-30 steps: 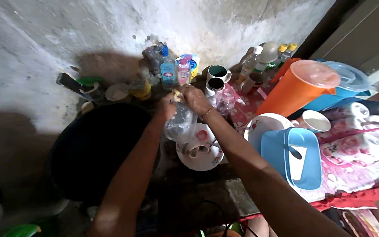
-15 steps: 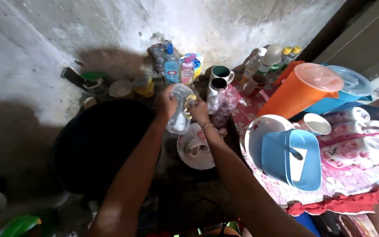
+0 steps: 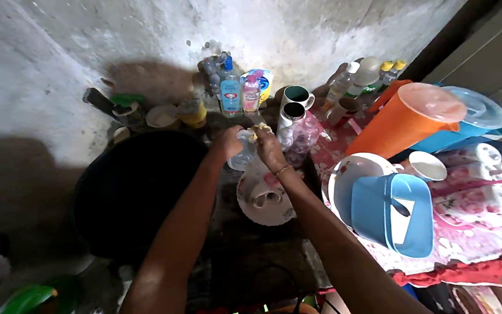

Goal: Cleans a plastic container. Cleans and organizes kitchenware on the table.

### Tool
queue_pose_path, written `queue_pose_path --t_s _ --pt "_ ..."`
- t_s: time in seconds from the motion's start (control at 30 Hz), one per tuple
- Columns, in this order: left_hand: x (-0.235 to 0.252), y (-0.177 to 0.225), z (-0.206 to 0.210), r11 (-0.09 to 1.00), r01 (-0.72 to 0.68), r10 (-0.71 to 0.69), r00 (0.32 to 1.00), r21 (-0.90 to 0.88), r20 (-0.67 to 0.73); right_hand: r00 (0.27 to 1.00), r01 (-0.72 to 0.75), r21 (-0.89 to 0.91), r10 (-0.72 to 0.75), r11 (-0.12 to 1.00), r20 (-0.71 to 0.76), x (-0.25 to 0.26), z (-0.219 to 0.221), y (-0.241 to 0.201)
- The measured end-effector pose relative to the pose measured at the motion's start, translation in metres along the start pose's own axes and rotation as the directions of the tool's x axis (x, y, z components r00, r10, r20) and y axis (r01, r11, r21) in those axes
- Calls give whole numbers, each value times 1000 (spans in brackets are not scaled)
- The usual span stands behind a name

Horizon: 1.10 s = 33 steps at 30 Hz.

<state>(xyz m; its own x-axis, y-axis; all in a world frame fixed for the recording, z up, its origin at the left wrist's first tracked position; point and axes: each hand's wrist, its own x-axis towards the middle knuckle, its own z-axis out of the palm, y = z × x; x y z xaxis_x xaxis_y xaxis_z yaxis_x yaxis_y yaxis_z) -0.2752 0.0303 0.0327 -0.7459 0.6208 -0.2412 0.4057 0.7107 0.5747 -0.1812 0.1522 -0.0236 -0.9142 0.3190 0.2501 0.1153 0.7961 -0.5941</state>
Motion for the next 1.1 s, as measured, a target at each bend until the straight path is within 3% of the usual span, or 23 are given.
queue_pose_path --t_s 0.1,0.2,0.33,0.47,0.63,0.77,0.83,0.97,1.03,1.1 --pt "-4 9 -1 993 62 -64 998 97 23 988 151 -54 -149 987 26 -3 -15 -28" --pt "-8 11 -3 997 36 -33 999 73 -30 968 240 18 -238 971 -84 16 0 -10" --pt "-9 9 -6 1000 3 -6 988 -25 -156 994 71 125 -60 990 -90 31 8 29" --pt "-8 7 -5 999 -8 15 975 32 -224 990 -143 70 142 987 11 35 9 46" --pt "-8 7 -4 997 24 -11 985 72 -173 1000 -3 -58 3 998 -1 32 -2 17" --pt "-5 6 -3 998 7 2 989 64 -145 982 172 26 -169 985 -81 31 2 -1" --pt "-7 3 -2 999 -31 36 981 25 -190 988 120 109 -108 987 -109 34 10 14" --pt "-5 -5 -4 985 -163 135 933 -57 -335 965 -249 236 261 939 -21 36 5 41" --pt "-6 -7 -6 982 -180 152 937 -62 -315 960 -264 202 277 943 -35 39 1 39" --pt "-10 -6 -10 994 -108 107 978 4 -178 978 -168 121 180 978 -101 42 -3 30"
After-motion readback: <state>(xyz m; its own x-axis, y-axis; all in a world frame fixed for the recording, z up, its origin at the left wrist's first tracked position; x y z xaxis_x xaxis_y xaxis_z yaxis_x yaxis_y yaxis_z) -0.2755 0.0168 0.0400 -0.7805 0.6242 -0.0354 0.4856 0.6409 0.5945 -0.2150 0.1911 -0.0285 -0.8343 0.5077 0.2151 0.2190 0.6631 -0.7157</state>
